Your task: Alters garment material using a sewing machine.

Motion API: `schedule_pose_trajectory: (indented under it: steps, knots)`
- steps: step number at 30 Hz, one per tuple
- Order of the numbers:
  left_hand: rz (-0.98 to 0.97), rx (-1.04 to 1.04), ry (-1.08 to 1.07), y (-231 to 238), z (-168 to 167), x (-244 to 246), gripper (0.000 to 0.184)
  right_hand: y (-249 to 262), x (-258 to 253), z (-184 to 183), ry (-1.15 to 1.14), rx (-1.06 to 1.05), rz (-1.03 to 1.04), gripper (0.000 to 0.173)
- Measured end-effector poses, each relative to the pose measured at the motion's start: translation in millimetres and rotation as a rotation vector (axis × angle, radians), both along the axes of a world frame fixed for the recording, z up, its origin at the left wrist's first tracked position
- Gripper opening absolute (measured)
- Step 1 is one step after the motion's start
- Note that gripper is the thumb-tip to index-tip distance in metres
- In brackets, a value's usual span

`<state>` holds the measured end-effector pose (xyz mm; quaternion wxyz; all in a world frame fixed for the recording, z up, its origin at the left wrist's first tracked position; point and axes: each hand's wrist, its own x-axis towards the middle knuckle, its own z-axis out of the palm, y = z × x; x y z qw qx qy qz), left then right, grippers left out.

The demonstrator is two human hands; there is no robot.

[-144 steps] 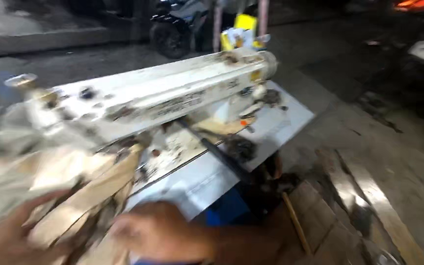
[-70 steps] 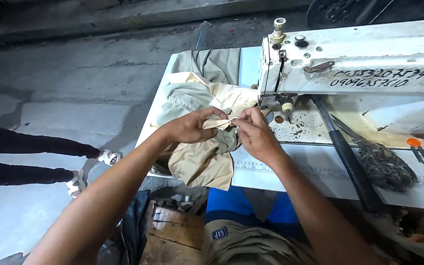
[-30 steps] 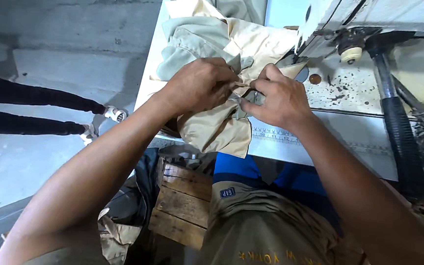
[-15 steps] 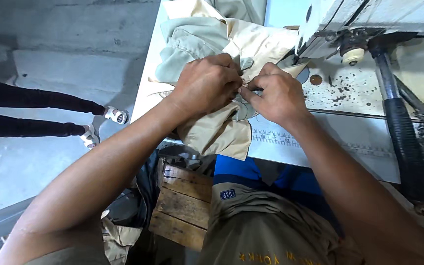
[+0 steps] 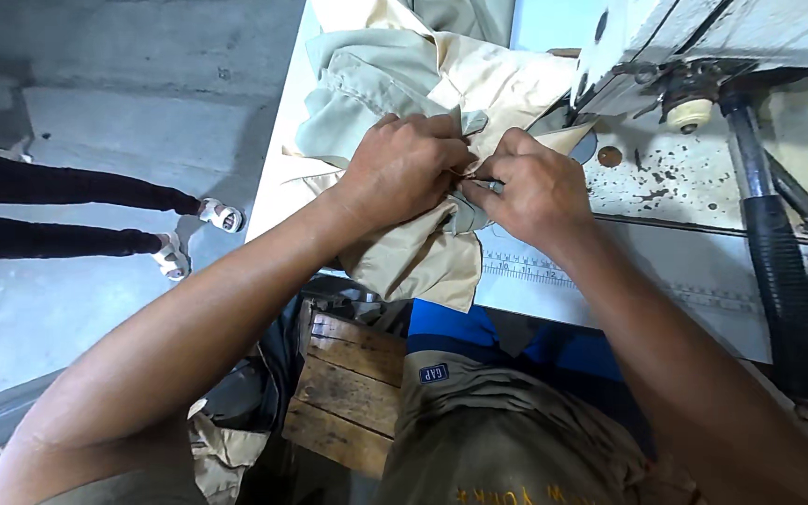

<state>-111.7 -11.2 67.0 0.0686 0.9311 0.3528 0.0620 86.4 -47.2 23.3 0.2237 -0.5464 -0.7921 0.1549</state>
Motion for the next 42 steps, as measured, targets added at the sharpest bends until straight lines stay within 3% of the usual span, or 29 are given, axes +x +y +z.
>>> schedule_pose_trajectory:
  steps: [7,11,17,21,24,30,34,36,39,42]
  knots:
    - [-0.256,0.177,0.118,2.2,-2.7,-9.5,0.023,-4.3,17.7,-8.8,-0.12,0.183,0.231,0.029]
    - [-0.321,0.097,0.206,8.2,4.2,-12.5,0.029,-2.6,25.9,-21.4,-0.065,0.342,0.326,0.027]
    - [-0.225,0.022,0.17,3.4,2.6,-11.4,0.05,-2.5,32.8,-17.3,-0.112,0.331,0.401,0.031]
    - [0.143,-0.013,-0.028,-7.2,-0.4,5.0,0.029,-3.5,32.5,-17.2,-0.167,0.304,0.405,0.033]
    - [0.371,-0.174,0.133,-7.3,17.4,20.1,0.029,-1.1,35.3,-17.0,-0.161,0.272,0.418,0.036]
    - [0.425,-0.251,0.45,-6.3,22.2,45.4,0.045,-5.1,36.4,-5.8,-0.196,0.08,0.434,0.039]
    - [0.394,-0.278,0.329,-14.4,22.0,41.5,0.04,-1.7,37.4,1.6,0.091,0.265,0.376,0.03]
    - [0.37,-0.209,0.259,-29.7,28.9,44.0,0.026,4.3,39.8,13.6,0.097,0.188,0.399,0.042]
    - [0.309,-0.032,0.164,-54.8,42.3,48.4,0.016,7.4,45.2,26.3,0.101,0.012,0.445,0.013]
    - [0.287,0.029,0.176,-64.8,51.3,46.9,0.022,6.1,53.0,27.7,0.167,-0.015,0.481,0.016]
